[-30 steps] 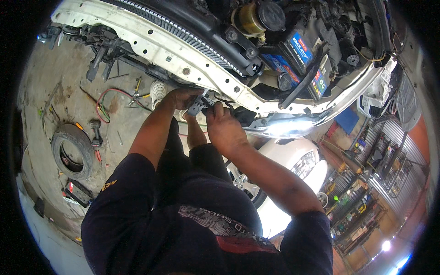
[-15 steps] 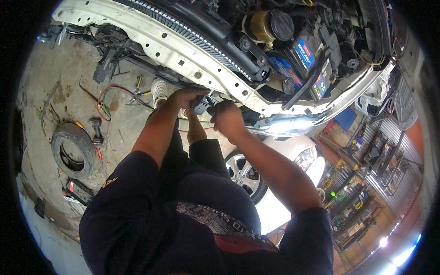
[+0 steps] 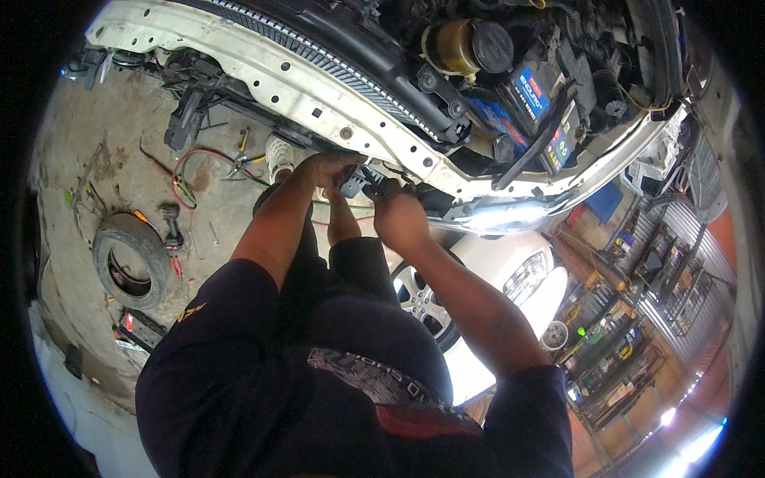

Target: The person searches through a bag for components, selects a bolt, and then uses pliers to install a part on the front frame of a car.

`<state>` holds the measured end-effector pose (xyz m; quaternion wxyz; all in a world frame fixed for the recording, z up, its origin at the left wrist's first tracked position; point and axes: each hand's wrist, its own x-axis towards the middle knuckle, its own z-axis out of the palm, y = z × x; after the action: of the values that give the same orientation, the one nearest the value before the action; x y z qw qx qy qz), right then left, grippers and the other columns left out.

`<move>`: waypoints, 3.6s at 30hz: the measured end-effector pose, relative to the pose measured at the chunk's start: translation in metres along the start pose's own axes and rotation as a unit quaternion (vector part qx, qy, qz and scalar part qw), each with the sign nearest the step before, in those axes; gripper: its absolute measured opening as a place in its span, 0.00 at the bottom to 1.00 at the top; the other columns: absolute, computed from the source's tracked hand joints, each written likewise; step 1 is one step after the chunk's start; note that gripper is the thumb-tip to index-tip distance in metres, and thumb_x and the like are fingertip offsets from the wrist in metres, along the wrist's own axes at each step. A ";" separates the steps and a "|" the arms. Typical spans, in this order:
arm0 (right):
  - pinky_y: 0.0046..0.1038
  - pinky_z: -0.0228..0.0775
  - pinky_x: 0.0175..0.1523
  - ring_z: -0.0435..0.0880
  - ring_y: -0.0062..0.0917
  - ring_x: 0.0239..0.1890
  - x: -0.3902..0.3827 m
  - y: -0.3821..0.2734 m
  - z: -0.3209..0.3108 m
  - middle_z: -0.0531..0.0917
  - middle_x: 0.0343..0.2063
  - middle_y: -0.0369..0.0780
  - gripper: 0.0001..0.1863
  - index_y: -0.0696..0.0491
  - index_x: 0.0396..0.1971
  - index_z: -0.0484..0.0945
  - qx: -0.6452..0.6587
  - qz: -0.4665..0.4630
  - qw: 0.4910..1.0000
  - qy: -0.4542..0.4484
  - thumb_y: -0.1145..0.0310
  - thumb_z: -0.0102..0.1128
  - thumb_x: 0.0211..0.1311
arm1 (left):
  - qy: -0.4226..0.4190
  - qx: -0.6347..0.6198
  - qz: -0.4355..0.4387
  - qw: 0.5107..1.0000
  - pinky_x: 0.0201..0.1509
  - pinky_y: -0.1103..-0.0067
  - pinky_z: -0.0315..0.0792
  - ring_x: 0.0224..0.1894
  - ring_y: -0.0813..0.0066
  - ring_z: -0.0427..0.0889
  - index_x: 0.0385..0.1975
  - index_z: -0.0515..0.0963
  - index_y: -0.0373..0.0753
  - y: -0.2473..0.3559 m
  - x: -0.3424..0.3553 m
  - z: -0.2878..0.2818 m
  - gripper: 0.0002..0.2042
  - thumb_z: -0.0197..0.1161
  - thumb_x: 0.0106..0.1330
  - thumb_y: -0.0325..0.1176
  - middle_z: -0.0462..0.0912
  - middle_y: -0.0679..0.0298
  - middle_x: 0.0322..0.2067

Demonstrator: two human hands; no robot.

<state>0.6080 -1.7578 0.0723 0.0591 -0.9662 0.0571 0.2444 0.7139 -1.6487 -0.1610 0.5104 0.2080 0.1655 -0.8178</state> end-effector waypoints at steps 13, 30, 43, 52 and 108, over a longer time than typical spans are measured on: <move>0.22 0.52 0.21 0.61 0.16 0.16 -0.007 -0.024 -0.062 0.65 0.18 0.29 0.07 0.48 0.32 0.70 0.758 0.430 0.481 -0.091 0.67 0.53 0.73 | 0.049 0.007 -0.004 0.999 0.46 0.76 0.75 0.43 0.77 0.81 0.52 0.81 0.45 -0.025 -0.058 -0.018 0.21 0.62 0.72 0.56 0.85 0.68 0.41; 0.47 0.74 0.50 0.85 0.53 0.44 -0.131 -0.043 0.006 0.85 0.37 0.56 0.18 0.55 0.56 0.74 0.493 0.341 0.792 -0.114 0.62 0.56 0.72 | 0.116 0.127 -0.070 0.983 0.44 0.78 0.67 0.43 0.80 0.77 0.51 0.80 0.52 0.006 -0.055 0.018 0.20 0.68 0.68 0.56 0.83 0.73 0.43; 0.43 0.76 0.49 0.86 0.51 0.42 -0.202 -0.010 0.050 0.85 0.41 0.58 0.21 0.59 0.59 0.75 0.488 0.376 0.779 -0.115 0.65 0.55 0.71 | 0.055 0.126 -0.107 0.985 0.63 0.67 0.74 0.52 0.68 0.81 0.53 0.79 0.42 0.020 -0.065 0.001 0.25 0.68 0.68 0.56 0.84 0.64 0.47; 0.44 0.78 0.50 0.86 0.54 0.45 -0.273 0.003 0.152 0.86 0.39 0.59 0.20 0.57 0.51 0.81 0.399 0.347 0.834 -0.158 0.62 0.60 0.64 | 0.364 0.608 -0.134 0.693 0.54 0.61 0.77 0.49 0.55 0.86 0.47 0.85 0.35 0.001 -0.166 -0.016 0.38 0.65 0.60 0.70 0.86 0.46 0.43; 0.42 0.78 0.53 0.87 0.45 0.48 -0.431 0.334 0.279 0.86 0.47 0.55 0.22 0.58 0.51 0.80 0.164 0.111 0.967 -0.160 0.58 0.65 0.63 | 0.575 0.591 -0.166 0.541 0.60 0.63 0.77 0.57 0.48 0.83 0.52 0.83 0.35 -0.364 -0.297 0.104 0.18 0.57 0.65 0.32 0.83 0.45 0.53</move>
<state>0.0554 -2.0123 0.0063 0.1981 -0.8789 0.1930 0.3885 0.4832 -1.3168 0.1008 -0.0776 0.8566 -0.0659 -0.5059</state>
